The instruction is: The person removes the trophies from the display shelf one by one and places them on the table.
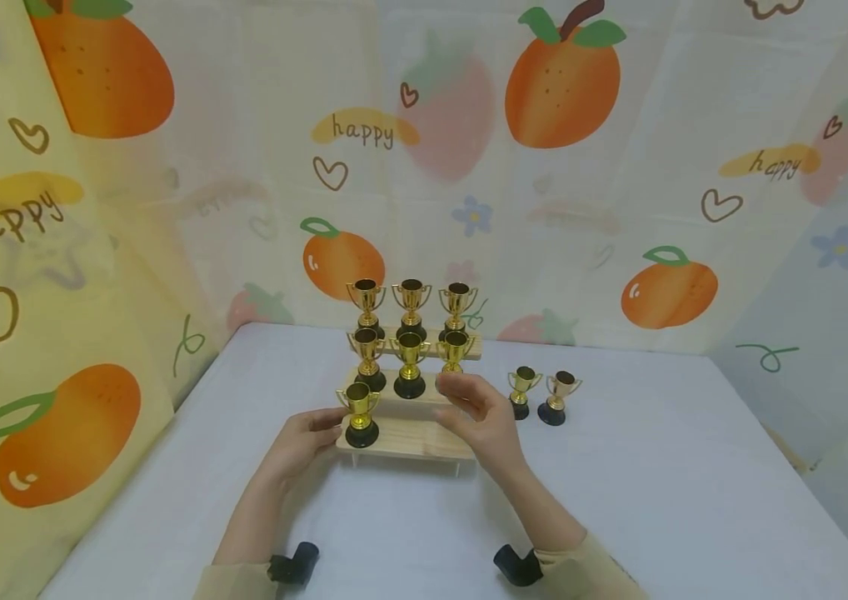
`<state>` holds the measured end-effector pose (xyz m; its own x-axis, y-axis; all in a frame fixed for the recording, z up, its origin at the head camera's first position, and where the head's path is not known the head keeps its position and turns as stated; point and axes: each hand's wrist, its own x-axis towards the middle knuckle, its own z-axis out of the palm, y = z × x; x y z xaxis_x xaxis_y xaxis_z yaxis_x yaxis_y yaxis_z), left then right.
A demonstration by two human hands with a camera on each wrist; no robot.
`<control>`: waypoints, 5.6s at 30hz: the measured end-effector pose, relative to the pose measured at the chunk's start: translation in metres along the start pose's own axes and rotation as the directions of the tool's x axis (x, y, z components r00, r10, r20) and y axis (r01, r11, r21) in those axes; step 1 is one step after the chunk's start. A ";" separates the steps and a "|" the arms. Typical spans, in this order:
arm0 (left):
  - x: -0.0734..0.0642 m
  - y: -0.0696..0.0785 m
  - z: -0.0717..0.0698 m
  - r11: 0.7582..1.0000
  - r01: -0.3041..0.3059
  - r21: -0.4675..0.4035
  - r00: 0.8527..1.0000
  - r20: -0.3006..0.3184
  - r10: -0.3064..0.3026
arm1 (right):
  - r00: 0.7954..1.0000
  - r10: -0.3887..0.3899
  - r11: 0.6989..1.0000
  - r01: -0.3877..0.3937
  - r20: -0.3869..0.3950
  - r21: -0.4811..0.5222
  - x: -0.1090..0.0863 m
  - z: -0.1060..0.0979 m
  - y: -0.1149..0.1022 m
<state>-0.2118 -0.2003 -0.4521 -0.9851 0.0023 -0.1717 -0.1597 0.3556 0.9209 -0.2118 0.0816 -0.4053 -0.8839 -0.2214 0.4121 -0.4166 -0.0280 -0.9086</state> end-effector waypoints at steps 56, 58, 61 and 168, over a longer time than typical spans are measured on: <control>-0.001 0.000 0.000 1.000 0.011 -0.020 1.000 0.006 -0.011 | 0.975 0.215 0.972 -0.208 0.058 -0.105 0.031 0.087 0.024; 0.000 -0.001 -0.001 1.000 0.009 -0.022 1.000 0.006 -0.009 | 0.976 0.209 0.973 -0.202 0.058 -0.111 0.031 0.087 0.024; 0.001 -0.001 -0.001 1.000 0.007 -0.016 1.000 0.010 -0.007 | 0.977 0.204 0.975 -0.198 0.058 -0.103 0.031 0.087 0.023; 0.003 -0.002 -0.001 1.000 0.030 0.002 1.000 -0.002 -0.030 | 0.982 0.152 0.972 -0.169 -0.108 -0.163 -0.011 -0.127 0.025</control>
<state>-0.2150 -0.2015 -0.4543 -0.9801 -0.0098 -0.1985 -0.1889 0.3571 0.9148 -0.2399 0.2068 -0.4239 -0.9548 -0.1163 0.2737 -0.2906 0.1688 -0.9419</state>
